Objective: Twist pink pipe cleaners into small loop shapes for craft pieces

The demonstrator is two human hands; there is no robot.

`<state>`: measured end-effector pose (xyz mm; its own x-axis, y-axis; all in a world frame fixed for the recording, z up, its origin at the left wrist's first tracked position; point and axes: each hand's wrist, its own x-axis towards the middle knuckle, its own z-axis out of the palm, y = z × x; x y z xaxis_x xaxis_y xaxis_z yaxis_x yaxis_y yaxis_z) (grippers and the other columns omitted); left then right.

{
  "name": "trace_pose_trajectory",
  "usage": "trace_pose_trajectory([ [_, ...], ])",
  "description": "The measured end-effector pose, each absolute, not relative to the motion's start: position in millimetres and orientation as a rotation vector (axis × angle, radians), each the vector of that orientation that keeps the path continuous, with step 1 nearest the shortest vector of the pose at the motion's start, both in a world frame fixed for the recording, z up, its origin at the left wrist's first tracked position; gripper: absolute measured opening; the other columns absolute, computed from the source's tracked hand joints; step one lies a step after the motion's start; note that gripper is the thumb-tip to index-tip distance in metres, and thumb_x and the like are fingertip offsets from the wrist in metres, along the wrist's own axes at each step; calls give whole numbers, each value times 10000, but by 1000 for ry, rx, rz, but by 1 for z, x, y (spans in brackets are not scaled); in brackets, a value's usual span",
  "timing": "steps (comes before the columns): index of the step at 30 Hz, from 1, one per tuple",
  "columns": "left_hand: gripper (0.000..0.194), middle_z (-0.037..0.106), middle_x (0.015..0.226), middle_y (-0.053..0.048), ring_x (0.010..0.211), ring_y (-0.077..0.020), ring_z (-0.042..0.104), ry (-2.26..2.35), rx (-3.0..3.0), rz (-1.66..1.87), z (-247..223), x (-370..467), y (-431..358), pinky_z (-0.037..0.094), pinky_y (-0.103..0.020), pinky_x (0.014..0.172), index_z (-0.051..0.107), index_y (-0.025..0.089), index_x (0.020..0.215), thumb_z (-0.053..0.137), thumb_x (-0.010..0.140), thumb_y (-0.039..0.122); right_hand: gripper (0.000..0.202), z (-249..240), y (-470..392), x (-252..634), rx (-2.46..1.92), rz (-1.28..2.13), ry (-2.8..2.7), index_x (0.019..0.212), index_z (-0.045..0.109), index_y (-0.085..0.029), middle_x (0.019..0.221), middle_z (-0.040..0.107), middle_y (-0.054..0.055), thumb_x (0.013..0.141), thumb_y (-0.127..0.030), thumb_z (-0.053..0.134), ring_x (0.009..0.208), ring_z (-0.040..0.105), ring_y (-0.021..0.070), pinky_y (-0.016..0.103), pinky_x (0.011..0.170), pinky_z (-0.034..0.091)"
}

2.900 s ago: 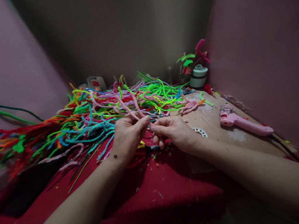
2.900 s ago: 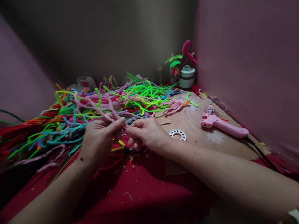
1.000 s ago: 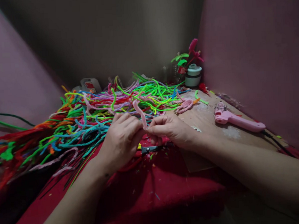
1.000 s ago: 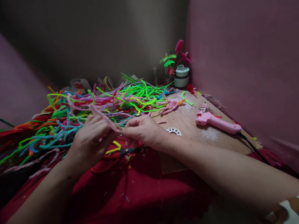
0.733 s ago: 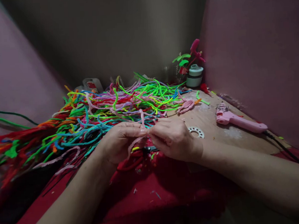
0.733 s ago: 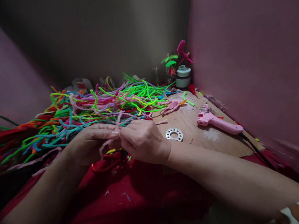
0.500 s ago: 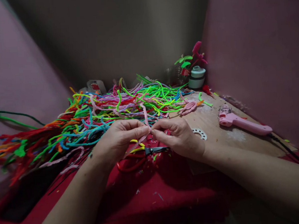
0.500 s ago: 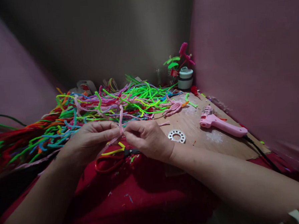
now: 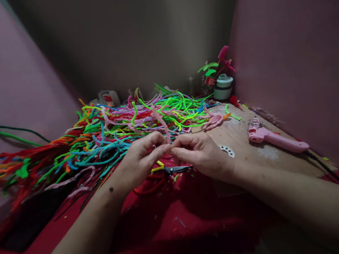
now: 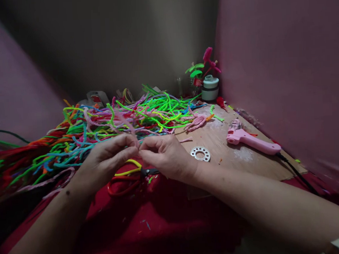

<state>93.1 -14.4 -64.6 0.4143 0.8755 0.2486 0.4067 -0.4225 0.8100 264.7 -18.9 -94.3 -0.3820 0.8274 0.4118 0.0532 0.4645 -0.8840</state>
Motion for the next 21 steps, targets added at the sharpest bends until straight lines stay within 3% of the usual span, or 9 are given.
trace_pose_trajectory([
  [4,243,475,648,21,590,-93,429,1066,1674,743,-68,95,-13,350,-204,551,544,155,715,553,804,381,192,-96,-22,263,-820,713,-1854,608,544,-163,578,515,-21,796,-169,506,550,452,81,225,566,365],
  [10,216,512,638,16,586,-96,455,1140,1686,925,-66,94,-10,384,-192,561,534,163,680,581,776,350,250,-96,-13,264,-752,1499,-1559,645,581,-146,584,594,4,797,-343,562,475,493,78,214,490,398],
  [13,180,512,600,25,527,-83,426,1226,1728,1024,-64,95,-10,369,-181,520,556,167,691,584,774,324,259,-98,-9,265,-725,1721,-1435,669,595,-132,557,612,8,771,-369,603,397,472,63,196,424,371],
  [18,148,568,655,5,606,-95,480,1275,1902,1035,-61,97,-13,379,-176,563,607,152,697,574,782,268,239,-98,-9,263,-847,1642,-1466,622,565,-137,551,614,6,780,-313,594,395,481,61,191,422,372],
  [21,214,520,606,20,555,-80,432,1245,1869,950,-62,95,-13,352,-177,529,568,150,647,560,796,303,244,-97,-13,261,-905,1434,-1596,583,538,-154,514,569,-15,799,-266,560,405,464,64,199,431,363],
])
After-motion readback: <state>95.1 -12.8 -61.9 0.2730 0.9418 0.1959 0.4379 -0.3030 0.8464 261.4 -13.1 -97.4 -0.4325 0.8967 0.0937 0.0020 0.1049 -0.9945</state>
